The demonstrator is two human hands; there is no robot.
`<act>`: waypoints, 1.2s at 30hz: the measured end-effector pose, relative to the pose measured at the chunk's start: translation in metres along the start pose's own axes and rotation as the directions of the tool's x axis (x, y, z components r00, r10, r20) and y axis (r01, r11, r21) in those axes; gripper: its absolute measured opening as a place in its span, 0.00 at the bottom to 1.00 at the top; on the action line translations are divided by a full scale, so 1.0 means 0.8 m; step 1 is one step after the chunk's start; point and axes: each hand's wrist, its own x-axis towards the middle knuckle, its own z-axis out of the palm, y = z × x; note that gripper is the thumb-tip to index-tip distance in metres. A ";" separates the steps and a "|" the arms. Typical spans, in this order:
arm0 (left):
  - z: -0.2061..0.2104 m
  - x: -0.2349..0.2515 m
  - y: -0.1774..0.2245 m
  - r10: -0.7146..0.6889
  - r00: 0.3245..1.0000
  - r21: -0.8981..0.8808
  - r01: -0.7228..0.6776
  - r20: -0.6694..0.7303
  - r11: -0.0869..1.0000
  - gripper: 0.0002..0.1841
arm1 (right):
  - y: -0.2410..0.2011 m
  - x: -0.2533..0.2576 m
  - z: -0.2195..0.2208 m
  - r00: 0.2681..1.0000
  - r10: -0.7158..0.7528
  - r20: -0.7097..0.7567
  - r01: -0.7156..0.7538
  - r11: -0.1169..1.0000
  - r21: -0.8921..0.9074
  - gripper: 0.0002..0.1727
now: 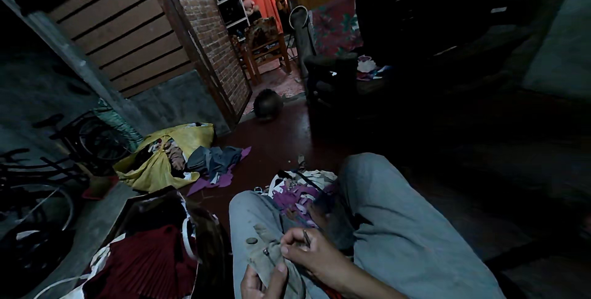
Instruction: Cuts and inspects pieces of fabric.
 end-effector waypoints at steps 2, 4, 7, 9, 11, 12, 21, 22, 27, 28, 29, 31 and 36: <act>-0.001 0.001 -0.001 -0.005 1.000 -0.003 0.005 0.006 1.000 0.17 | 0.001 0.000 0.000 1.000 -0.030 -0.002 0.030 1.000 -0.007 0.11; -0.003 0.002 -0.003 0.006 1.000 0.007 -0.006 0.018 1.000 0.18 | 0.002 0.000 0.000 0.998 -0.059 -0.001 0.059 0.998 -0.010 0.11; -0.004 0.002 -0.002 0.018 1.000 0.011 -0.019 0.022 1.000 0.17 | 0.001 0.001 0.001 0.999 -0.054 -0.005 0.054 0.998 -0.019 0.11; -0.005 0.002 0.001 0.016 1.000 0.022 -0.017 0.026 1.000 0.16 | -0.001 0.000 0.002 0.998 -0.063 -0.008 0.063 0.998 -0.022 0.11; -0.008 0.002 0.002 0.015 0.999 -0.001 -0.015 0.046 1.000 0.14 | -0.001 0.000 0.003 0.994 -0.110 -0.020 0.109 0.992 -0.059 0.11; -0.010 0.002 0.003 0.012 0.998 -0.039 -0.010 0.061 0.999 0.12 | -0.002 0.000 0.002 0.989 -0.148 -0.021 0.145 0.983 -0.115 0.11; -0.047 0.014 0.019 -0.351 0.867 -0.371 0.475 0.354 0.798 0.53 | -0.037 -0.008 -0.012 0.915 -0.358 0.186 0.381 0.615 -0.690 0.12; -0.050 0.016 0.014 -0.341 0.839 -0.368 0.503 0.423 0.782 0.55 | -0.045 -0.010 -0.013 0.911 -0.340 0.233 0.396 0.566 -0.722 0.10; -0.051 0.020 -0.008 -0.340 0.765 -0.344 0.576 0.548 0.741 0.41 | -0.076 -0.021 -0.011 0.904 -0.219 0.368 0.427 0.389 -0.816 0.14; -0.048 0.016 -0.010 -0.359 0.779 -0.365 0.578 0.514 0.730 0.34 | -0.079 -0.022 -0.009 0.901 -0.209 0.381 0.433 0.357 -0.827 0.13; -0.044 0.013 -0.011 -0.371 0.787 -0.386 0.580 0.493 0.717 0.27 | -0.080 -0.022 -0.007 0.898 -0.207 0.388 0.437 0.326 -0.838 0.12; -0.040 0.009 -0.014 -0.367 0.795 -0.403 0.574 0.482 0.713 0.18 | -0.075 -0.021 -0.003 0.888 -0.231 0.398 0.453 0.280 -0.847 0.12; -0.033 0.012 -0.014 -0.391 0.803 -0.403 0.573 0.451 0.713 0.12 | -0.063 -0.017 -0.007 0.885 -0.286 0.367 0.453 0.351 -0.819 0.11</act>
